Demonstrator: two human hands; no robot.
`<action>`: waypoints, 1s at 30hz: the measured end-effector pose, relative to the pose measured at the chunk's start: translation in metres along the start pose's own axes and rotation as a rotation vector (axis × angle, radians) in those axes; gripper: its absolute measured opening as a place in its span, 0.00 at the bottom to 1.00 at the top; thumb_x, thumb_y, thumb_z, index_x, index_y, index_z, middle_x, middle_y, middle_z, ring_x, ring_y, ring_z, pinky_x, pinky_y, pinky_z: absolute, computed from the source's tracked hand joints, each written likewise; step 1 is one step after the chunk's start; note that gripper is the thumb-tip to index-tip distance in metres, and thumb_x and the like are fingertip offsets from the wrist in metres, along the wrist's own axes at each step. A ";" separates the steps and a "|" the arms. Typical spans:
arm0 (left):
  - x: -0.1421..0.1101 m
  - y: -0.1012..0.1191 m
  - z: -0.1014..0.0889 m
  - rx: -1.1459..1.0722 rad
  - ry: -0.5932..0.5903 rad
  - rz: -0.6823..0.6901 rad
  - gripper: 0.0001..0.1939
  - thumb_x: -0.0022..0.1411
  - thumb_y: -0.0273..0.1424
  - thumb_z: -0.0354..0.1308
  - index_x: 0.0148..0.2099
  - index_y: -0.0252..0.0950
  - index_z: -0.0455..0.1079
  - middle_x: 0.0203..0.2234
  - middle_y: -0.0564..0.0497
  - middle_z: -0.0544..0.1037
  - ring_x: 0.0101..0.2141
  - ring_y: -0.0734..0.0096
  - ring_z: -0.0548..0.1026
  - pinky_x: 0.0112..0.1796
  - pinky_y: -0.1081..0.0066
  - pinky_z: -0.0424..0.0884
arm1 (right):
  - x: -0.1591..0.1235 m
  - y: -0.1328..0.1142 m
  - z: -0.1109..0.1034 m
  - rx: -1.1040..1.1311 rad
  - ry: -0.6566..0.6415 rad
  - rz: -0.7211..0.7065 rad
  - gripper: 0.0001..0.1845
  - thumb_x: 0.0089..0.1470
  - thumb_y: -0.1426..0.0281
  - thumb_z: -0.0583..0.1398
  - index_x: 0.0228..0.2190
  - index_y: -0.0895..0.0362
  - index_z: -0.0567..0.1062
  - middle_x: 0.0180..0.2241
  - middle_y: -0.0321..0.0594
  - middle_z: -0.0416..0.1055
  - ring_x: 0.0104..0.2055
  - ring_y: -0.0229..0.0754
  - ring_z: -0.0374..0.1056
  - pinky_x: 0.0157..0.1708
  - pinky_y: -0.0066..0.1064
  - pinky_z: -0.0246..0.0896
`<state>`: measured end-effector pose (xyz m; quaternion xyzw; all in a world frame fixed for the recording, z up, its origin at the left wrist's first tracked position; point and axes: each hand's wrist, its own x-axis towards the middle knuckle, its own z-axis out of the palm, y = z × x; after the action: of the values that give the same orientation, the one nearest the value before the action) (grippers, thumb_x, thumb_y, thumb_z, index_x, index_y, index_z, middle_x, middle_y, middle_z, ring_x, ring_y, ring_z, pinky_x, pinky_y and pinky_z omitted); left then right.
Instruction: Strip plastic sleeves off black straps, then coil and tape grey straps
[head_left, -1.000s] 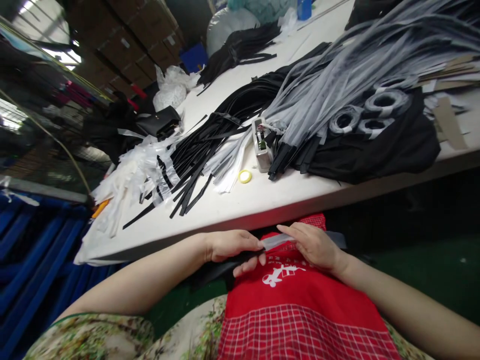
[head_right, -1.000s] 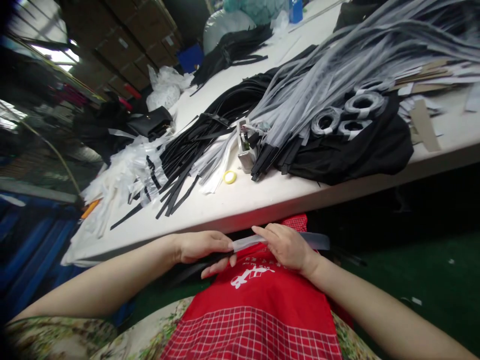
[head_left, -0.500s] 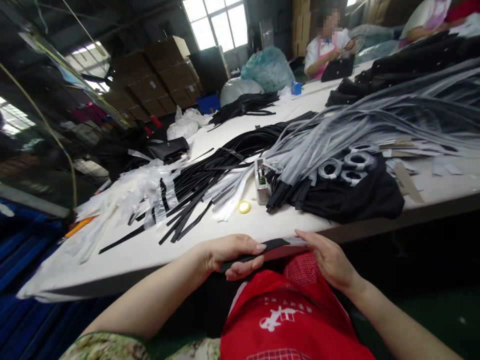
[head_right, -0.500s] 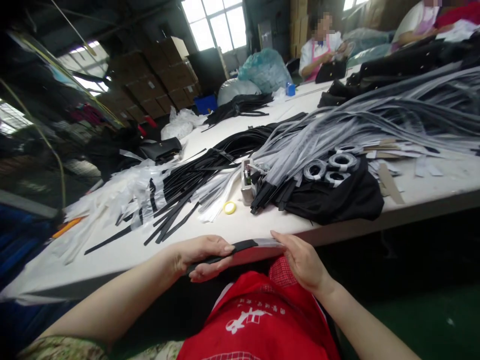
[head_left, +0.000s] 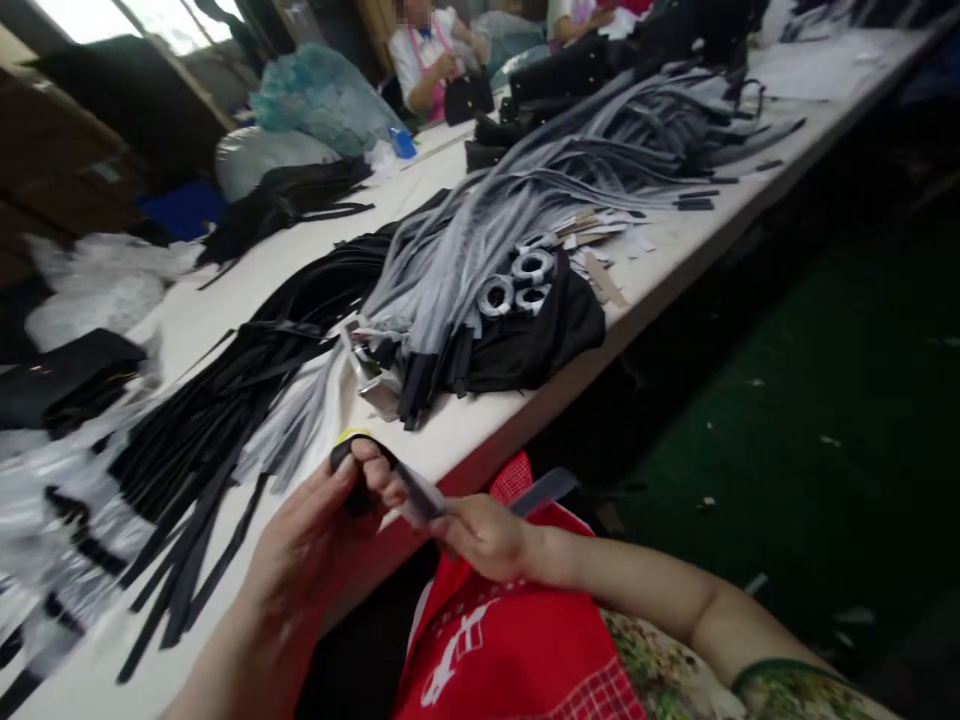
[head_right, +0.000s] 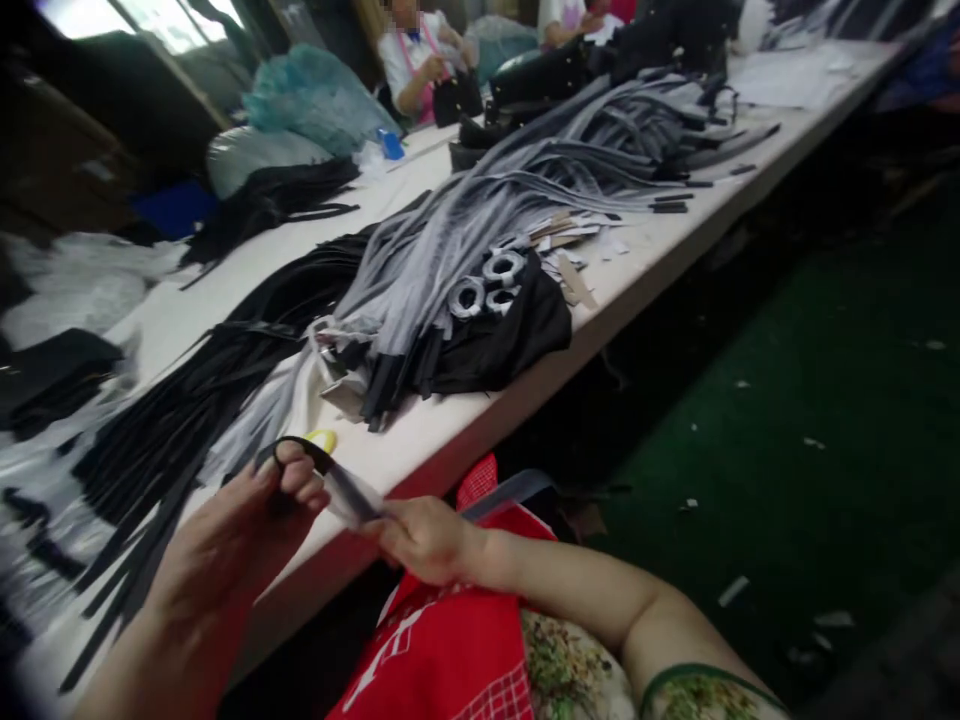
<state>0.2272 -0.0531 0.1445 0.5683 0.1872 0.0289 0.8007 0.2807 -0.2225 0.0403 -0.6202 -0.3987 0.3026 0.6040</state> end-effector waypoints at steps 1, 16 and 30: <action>0.009 -0.010 0.007 0.147 0.040 0.083 0.13 0.61 0.38 0.61 0.45 0.38 0.71 0.31 0.51 0.79 0.34 0.71 0.78 0.38 0.73 0.74 | 0.000 -0.004 0.002 0.082 -0.017 0.021 0.22 0.65 0.56 0.48 0.28 0.57 0.68 0.21 0.32 0.65 0.24 0.33 0.63 0.26 0.24 0.57; 0.056 -0.059 0.058 0.795 0.059 0.395 0.24 0.69 0.44 0.47 0.60 0.37 0.64 0.48 0.43 0.78 0.50 0.61 0.74 0.52 0.63 0.68 | -0.028 0.021 -0.044 0.641 -0.048 0.196 0.35 0.59 0.42 0.44 0.26 0.60 0.68 0.16 0.32 0.67 0.13 0.29 0.57 0.14 0.21 0.50; 0.056 -0.057 0.058 1.347 -0.499 0.478 0.21 0.65 0.30 0.46 0.59 0.32 0.64 0.53 0.35 0.72 0.56 0.52 0.68 0.56 0.52 0.63 | -0.037 -0.004 -0.086 0.659 0.039 0.239 0.31 0.61 0.49 0.51 0.32 0.64 0.76 0.08 0.30 0.61 0.08 0.29 0.50 0.09 0.20 0.45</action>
<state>0.2891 -0.1111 0.0937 0.9495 -0.1509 -0.0483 0.2707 0.3353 -0.2979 0.0476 -0.4399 -0.1925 0.4717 0.7395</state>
